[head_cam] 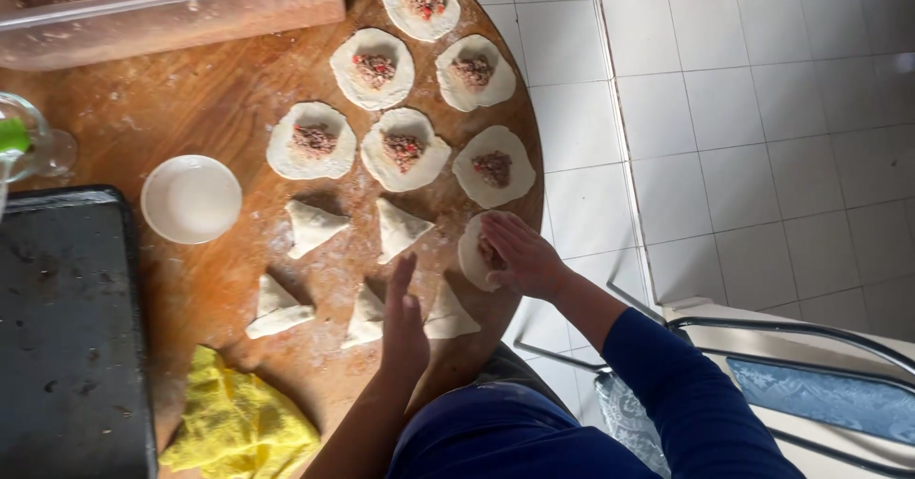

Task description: Folding and sealing meat-filled dough circles into triangular pastries on a wooden table.

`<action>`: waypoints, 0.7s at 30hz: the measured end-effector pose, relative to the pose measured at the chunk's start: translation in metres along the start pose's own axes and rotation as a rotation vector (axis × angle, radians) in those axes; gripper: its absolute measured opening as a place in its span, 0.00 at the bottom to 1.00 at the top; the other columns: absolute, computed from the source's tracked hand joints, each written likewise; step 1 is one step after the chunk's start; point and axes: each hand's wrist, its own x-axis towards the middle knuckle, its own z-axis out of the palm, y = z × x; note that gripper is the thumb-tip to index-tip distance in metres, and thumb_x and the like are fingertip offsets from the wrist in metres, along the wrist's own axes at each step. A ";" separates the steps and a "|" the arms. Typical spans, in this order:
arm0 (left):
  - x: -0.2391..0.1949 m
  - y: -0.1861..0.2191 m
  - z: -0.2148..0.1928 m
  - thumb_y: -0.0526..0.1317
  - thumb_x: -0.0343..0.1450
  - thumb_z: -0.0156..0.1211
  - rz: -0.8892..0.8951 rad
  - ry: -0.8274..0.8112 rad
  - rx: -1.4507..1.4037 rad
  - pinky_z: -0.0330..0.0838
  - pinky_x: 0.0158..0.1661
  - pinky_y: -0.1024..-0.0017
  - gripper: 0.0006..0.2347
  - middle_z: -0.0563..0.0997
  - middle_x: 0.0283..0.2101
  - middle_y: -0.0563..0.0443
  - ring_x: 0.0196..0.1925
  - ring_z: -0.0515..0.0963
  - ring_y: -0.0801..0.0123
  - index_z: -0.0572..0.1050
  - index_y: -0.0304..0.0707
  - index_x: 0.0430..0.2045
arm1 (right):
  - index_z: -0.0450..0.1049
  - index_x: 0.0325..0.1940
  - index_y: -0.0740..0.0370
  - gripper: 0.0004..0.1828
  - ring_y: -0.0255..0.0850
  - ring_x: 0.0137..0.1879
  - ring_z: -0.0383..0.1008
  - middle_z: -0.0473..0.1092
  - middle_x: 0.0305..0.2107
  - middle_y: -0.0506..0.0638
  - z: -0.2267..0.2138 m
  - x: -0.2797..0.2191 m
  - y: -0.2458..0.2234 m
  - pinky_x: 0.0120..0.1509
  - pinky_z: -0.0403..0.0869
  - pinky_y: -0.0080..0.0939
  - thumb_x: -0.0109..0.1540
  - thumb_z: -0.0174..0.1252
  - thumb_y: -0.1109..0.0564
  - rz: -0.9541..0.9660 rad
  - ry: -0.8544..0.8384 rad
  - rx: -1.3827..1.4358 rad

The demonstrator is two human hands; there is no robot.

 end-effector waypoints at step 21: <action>0.010 -0.063 0.118 0.58 0.78 0.42 -0.092 -0.239 0.752 0.33 0.75 0.52 0.37 0.47 0.77 0.29 0.80 0.44 0.42 0.41 0.25 0.74 | 0.48 0.80 0.65 0.58 0.51 0.82 0.50 0.52 0.75 0.59 -0.006 -0.028 0.052 0.85 0.51 0.55 0.59 0.66 0.32 -0.037 -0.156 -0.004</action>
